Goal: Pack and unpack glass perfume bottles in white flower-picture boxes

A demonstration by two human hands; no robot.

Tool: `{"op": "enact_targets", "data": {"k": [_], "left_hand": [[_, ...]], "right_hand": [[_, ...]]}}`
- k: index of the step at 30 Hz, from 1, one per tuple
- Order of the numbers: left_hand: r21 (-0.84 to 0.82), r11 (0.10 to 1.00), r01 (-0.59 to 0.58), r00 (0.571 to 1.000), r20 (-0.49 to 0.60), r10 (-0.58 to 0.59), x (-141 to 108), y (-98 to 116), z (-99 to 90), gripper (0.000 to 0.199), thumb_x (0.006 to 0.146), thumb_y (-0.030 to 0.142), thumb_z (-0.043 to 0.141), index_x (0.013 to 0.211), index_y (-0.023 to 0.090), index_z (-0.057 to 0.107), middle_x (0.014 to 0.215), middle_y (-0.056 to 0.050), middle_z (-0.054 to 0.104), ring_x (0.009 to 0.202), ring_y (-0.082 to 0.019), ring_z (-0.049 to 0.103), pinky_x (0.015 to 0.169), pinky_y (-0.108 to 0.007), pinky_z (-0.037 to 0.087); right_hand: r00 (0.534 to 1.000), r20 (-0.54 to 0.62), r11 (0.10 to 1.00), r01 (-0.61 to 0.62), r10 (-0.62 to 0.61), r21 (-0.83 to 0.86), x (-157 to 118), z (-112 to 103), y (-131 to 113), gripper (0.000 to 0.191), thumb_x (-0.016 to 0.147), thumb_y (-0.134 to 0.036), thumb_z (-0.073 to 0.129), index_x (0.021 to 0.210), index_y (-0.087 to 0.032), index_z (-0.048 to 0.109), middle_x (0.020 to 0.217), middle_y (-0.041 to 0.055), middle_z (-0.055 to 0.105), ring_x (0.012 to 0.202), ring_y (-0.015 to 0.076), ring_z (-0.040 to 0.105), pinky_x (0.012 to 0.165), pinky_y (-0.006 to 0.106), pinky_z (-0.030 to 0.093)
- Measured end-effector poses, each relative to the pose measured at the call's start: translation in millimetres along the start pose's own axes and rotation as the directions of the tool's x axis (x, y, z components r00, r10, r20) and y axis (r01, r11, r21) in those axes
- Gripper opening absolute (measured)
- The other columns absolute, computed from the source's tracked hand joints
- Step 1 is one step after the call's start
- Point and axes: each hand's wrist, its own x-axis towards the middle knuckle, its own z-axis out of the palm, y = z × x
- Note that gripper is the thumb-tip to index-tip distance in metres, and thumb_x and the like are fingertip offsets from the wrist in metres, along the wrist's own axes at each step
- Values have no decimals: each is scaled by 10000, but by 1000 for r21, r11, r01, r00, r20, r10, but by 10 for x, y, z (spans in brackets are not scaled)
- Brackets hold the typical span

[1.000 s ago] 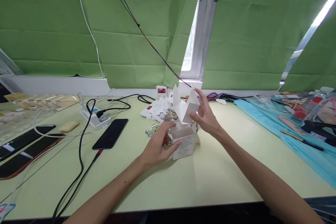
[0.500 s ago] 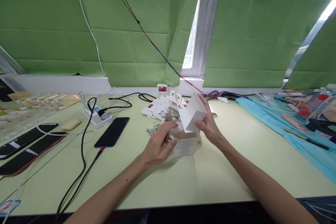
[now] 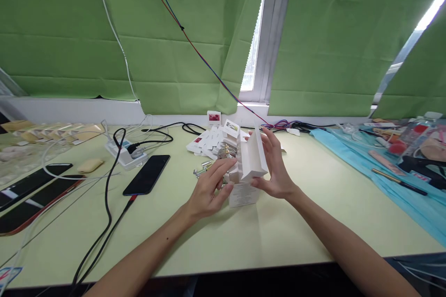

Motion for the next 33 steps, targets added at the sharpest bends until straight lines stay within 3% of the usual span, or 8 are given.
{"op": "enact_targets", "data": {"k": [6, 16, 21, 27, 33], "left_hand": [[-20, 999, -30, 1000, -7, 30, 6, 2, -11, 477, 1034, 333, 457, 1507, 266, 455, 1351, -152, 600, 743, -120, 592, 529, -207, 495], [-8, 999, -47, 998, -44, 47, -12, -4, -3, 480, 1026, 410, 475, 1492, 294, 465, 1336, -146, 590, 537, -44, 459, 473, -214, 472], [-23, 999, -46, 998, -48, 45, -21, -17, 10, 492, 1014, 429, 509, 1484, 293, 457, 1325, -148, 579, 514, -30, 462, 462, -221, 476], [-51, 999, 4, 998, -64, -7, -6, 23, 21, 513, 956, 377, 633, 1430, 259, 475, 1267, -139, 623, 569, -56, 531, 461, -216, 480], [-18, 1000, 19, 986, -167, -22, -56, 28, 71, 651, 909, 287, 708, 1469, 297, 376, 1245, -105, 658, 520, -28, 548, 437, -184, 483]], "right_hand": [[992, -27, 991, 125, -127, -53, -28, 17, 78, 1116, 763, -722, 731, 1593, -379, 70, 1590, 118, 335, 1486, 363, 365, 1223, 624, 338], [972, -62, 957, 208, -225, -203, -29, 44, 128, 1144, 712, -634, 829, 1586, -365, 141, 1568, 125, 353, 1448, 393, 389, 1175, 635, 385], [970, -55, 932, 212, -238, -294, -24, 55, 117, 1204, 682, -598, 864, 1582, -382, 94, 1565, 133, 354, 1450, 405, 380, 1148, 661, 398], [962, -45, 926, 247, -271, -286, -28, 53, 139, 1184, 700, -558, 868, 1583, -402, 95, 1572, 119, 357, 1459, 397, 373, 1149, 657, 392], [964, -55, 924, 234, -262, -303, -18, 47, 152, 1171, 700, -576, 863, 1564, -430, 86, 1576, 118, 334, 1464, 400, 365, 1163, 664, 367]]}}
